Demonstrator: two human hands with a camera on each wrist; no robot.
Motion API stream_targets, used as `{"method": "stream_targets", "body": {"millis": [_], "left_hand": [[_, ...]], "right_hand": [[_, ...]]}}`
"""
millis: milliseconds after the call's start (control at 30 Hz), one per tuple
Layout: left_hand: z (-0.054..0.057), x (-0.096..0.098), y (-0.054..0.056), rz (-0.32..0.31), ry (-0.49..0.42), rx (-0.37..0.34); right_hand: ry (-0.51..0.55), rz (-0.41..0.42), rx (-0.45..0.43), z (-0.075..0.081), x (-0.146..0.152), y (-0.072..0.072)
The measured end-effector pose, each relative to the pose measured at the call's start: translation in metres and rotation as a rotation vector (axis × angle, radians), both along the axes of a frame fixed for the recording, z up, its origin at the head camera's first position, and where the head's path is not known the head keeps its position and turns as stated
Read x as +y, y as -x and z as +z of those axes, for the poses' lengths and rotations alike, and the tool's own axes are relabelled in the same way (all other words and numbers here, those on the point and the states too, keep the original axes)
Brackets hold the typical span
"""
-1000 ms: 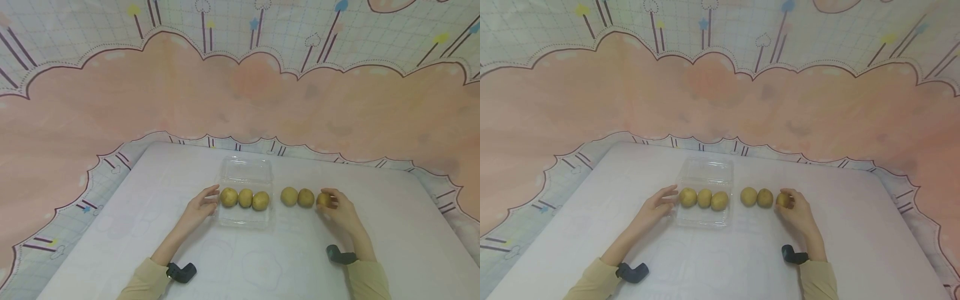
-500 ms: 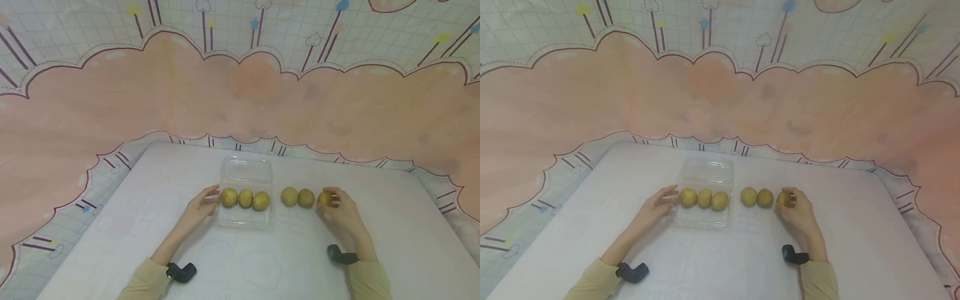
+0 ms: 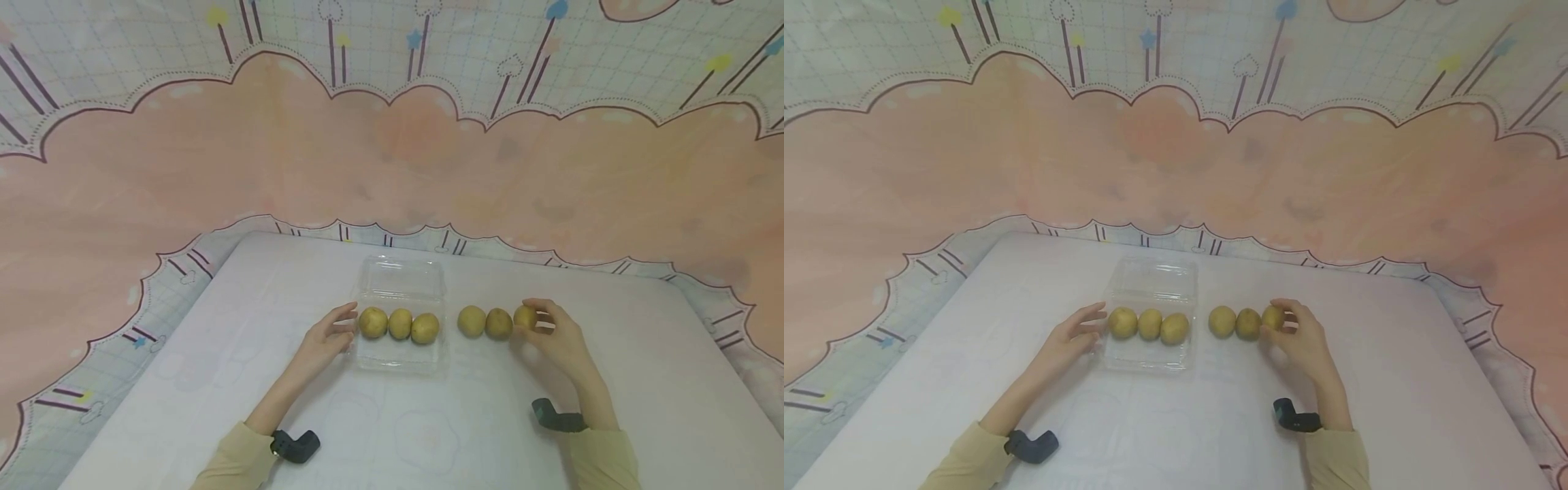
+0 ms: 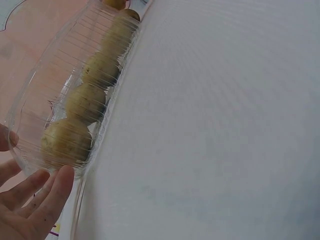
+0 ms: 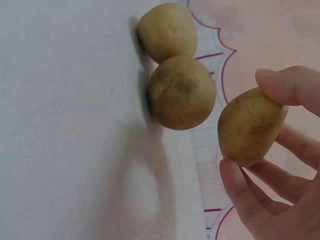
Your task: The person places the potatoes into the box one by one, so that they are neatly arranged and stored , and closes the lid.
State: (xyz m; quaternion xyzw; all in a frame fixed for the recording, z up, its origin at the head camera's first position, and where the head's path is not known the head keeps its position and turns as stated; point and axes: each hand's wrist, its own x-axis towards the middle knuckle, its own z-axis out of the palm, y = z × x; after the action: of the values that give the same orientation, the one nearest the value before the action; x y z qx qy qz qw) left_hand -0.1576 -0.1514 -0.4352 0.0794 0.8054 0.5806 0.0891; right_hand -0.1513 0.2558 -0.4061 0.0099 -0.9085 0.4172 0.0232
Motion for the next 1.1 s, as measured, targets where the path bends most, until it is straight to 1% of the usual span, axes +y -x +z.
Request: {"method": "stream_targets", "body": {"millis": [133,333,600,867,1100], "left_hand": [[0.002,0.0,-0.001,0.005,0.006,0.003],[0.003,-0.001,0.0,0.0,0.006,0.007],[0.003,0.0,0.0,-0.001,0.001,0.003],[0.003,0.003,-0.002,0.017,-0.003,-0.005],[0.003,0.002,-0.002,0.017,0.004,0.0]], "right_hand": [[0.029,0.011,0.002,0.005,-0.005,0.0],[0.044,0.023,-0.009,0.011,-0.011,0.0],[0.035,0.045,0.021,0.01,-0.016,0.001],[0.078,0.069,0.005,0.012,-0.027,0.002],[0.1,0.12,0.058,0.019,-0.048,0.001]]}}
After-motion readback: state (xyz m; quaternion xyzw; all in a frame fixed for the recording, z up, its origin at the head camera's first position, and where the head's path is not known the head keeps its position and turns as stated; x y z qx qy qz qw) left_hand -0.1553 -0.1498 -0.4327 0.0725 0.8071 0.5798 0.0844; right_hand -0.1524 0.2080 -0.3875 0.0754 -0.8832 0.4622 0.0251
